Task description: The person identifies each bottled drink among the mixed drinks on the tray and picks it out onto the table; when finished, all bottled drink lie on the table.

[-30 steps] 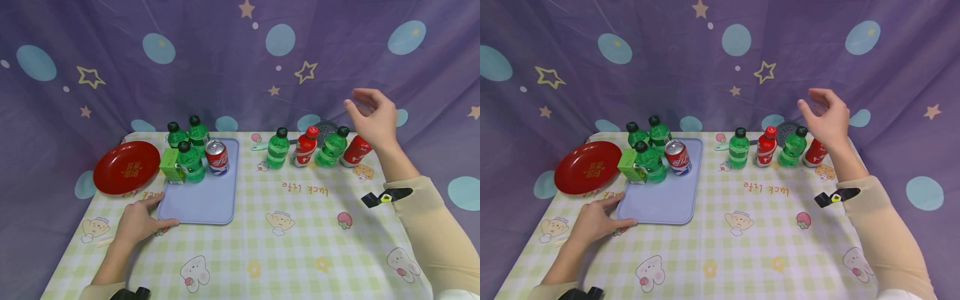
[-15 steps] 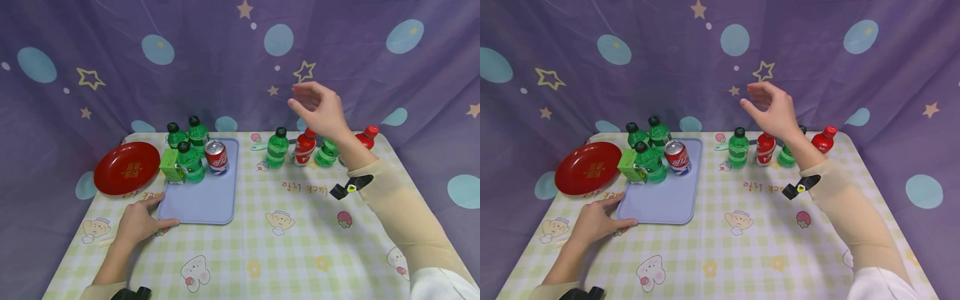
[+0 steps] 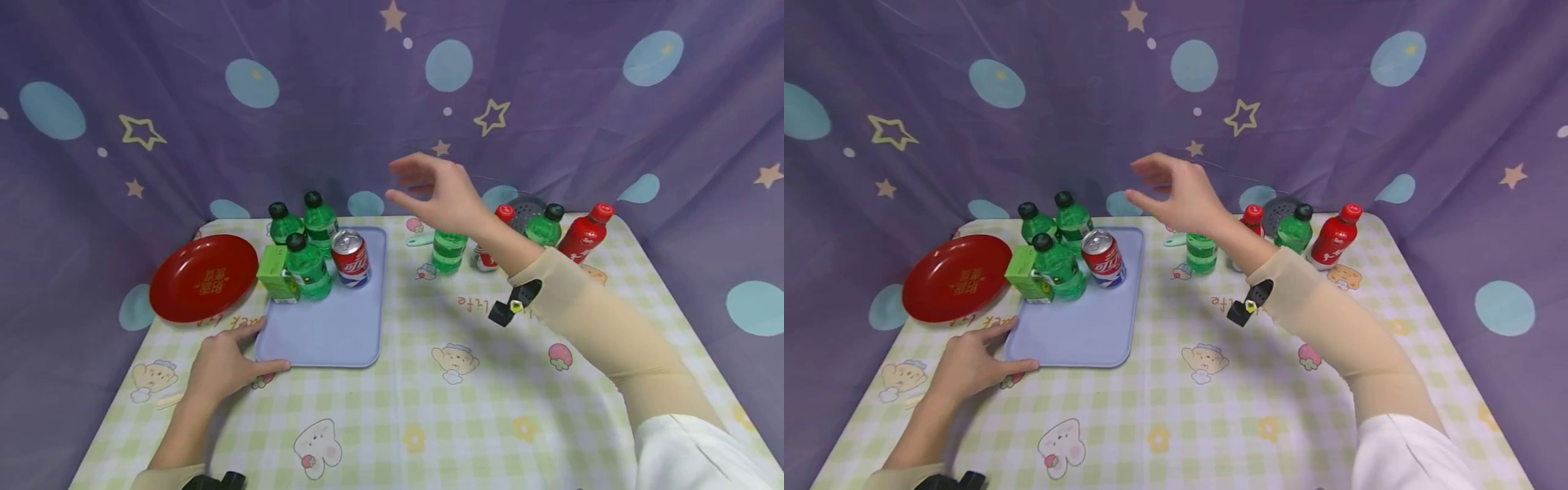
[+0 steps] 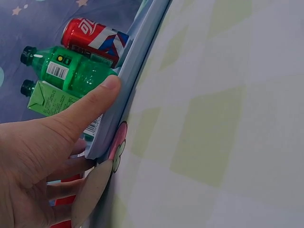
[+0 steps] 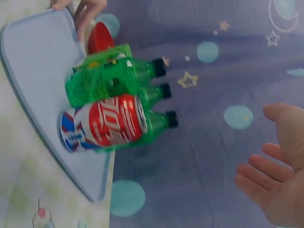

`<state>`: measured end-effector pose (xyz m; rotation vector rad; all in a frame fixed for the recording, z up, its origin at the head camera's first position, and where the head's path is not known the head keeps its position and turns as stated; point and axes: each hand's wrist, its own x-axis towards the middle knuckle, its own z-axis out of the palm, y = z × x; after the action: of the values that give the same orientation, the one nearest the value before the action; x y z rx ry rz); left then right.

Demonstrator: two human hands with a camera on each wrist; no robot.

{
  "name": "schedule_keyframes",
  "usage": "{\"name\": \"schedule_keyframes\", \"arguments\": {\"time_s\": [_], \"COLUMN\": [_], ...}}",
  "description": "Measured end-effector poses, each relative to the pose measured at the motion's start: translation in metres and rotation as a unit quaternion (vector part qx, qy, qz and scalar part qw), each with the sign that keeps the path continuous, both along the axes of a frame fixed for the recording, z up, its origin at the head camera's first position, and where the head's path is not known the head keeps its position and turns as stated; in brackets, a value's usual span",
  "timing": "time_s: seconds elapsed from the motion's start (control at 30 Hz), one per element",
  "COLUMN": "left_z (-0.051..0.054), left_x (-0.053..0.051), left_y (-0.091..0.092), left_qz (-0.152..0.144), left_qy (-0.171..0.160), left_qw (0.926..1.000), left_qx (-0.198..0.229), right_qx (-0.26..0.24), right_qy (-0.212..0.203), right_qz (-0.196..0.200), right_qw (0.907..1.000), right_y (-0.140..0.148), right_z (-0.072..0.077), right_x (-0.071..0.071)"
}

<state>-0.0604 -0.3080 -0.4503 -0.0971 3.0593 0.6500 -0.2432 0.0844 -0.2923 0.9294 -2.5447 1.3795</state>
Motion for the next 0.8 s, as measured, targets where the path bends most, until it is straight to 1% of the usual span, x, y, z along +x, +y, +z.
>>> {"name": "schedule_keyframes", "arguments": {"time_s": [0.23,0.33,0.5,0.67,0.8], "left_z": [-0.001,-0.001,-0.001,-0.002,-0.002], "left_x": [0.0,0.001,0.001,0.001,0.0], "left_y": [-0.001,-0.001,0.0,0.0,0.0], "left_qz": [-0.001,0.002,0.002,0.002,0.002], "left_qy": [0.005,0.001,-0.002,0.001,0.004], "left_qw": [1.0,1.0,1.0,1.0,1.0], "left_qx": [0.002,0.001,0.002,0.001,0.001], "right_qx": [0.008,0.01,-0.005,-0.016,-0.017], "right_qy": [0.017,0.013,-0.004,-0.019,-0.015], "right_qz": [0.055,0.071,0.096,0.104,0.094], "right_qw": [0.9983,0.9973,0.9954,0.9943,0.9953], "right_y": [-0.037,-0.052,-0.07,-0.085,-0.097], "right_z": [-0.01,-0.015,-0.025,-0.036,-0.044], "right_x": [0.006,0.01,0.017,0.027,0.034]}}
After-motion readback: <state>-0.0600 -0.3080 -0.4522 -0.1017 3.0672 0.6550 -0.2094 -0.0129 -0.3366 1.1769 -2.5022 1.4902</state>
